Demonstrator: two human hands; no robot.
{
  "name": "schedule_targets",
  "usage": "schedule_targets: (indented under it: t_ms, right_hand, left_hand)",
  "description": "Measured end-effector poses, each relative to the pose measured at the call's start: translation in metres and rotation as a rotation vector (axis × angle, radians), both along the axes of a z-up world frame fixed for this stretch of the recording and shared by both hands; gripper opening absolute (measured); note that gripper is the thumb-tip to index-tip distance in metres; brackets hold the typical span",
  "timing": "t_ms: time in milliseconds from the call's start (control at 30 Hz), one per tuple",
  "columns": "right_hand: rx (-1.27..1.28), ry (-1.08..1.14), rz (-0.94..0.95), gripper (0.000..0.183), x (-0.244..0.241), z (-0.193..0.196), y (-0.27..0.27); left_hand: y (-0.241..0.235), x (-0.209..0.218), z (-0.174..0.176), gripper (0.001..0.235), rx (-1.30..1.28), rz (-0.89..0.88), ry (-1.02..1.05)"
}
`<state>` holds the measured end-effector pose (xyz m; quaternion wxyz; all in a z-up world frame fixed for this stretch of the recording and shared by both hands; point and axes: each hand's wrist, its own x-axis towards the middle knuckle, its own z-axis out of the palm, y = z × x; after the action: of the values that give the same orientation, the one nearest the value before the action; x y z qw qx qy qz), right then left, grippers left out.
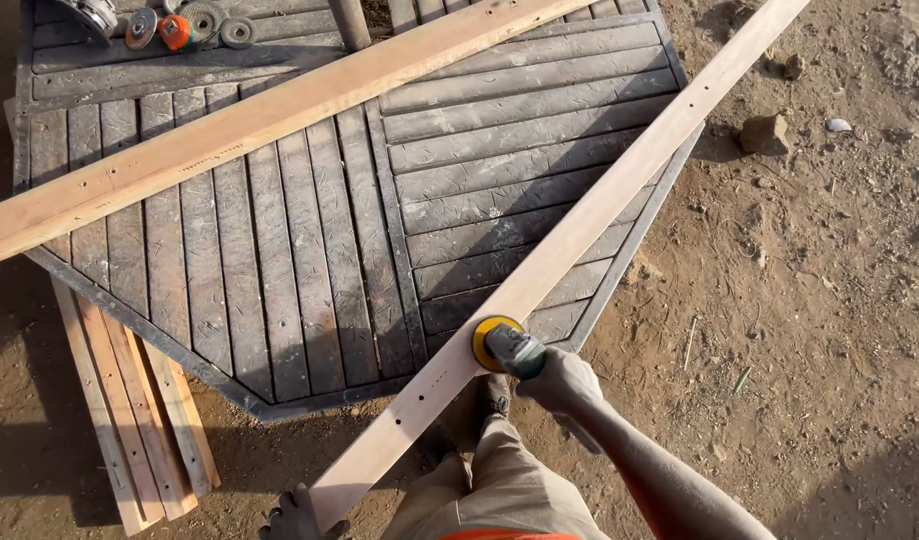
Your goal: Using an angle grinder with a sanding disc to smooth the surface of a long wooden plank.
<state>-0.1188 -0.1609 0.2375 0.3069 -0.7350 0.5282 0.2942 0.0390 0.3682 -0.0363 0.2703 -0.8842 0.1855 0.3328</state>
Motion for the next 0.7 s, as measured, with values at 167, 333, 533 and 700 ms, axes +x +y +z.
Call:
schedule_targets:
  t_ms: [167, 333, 533, 700]
  right_hand:
    - [-0.206, 0.059, -0.238, 0.058, 0.003, -0.003, -0.099]
    - [-0.185, 0.08, -0.121, 0.058, 0.008, -0.004, -0.058]
    - [0.091, 0.069, 0.231, 0.049, 0.033, 0.028, 0.095]
    - [0.014, 0.061, 0.077, 0.058, 0.027, 0.01, 0.07]
  left_hand:
    - [-0.069, 0.006, 0.085, 0.112, -0.156, -0.01, -0.016]
    - [-0.069, -0.005, 0.078, 0.127, -0.407, -0.164, -0.053]
    - [-0.122, -0.018, -0.057, 0.155, -0.528, 0.136, 0.083]
    - [-0.094, -0.02, 0.036, 0.106, -0.957, 0.272, 0.204]
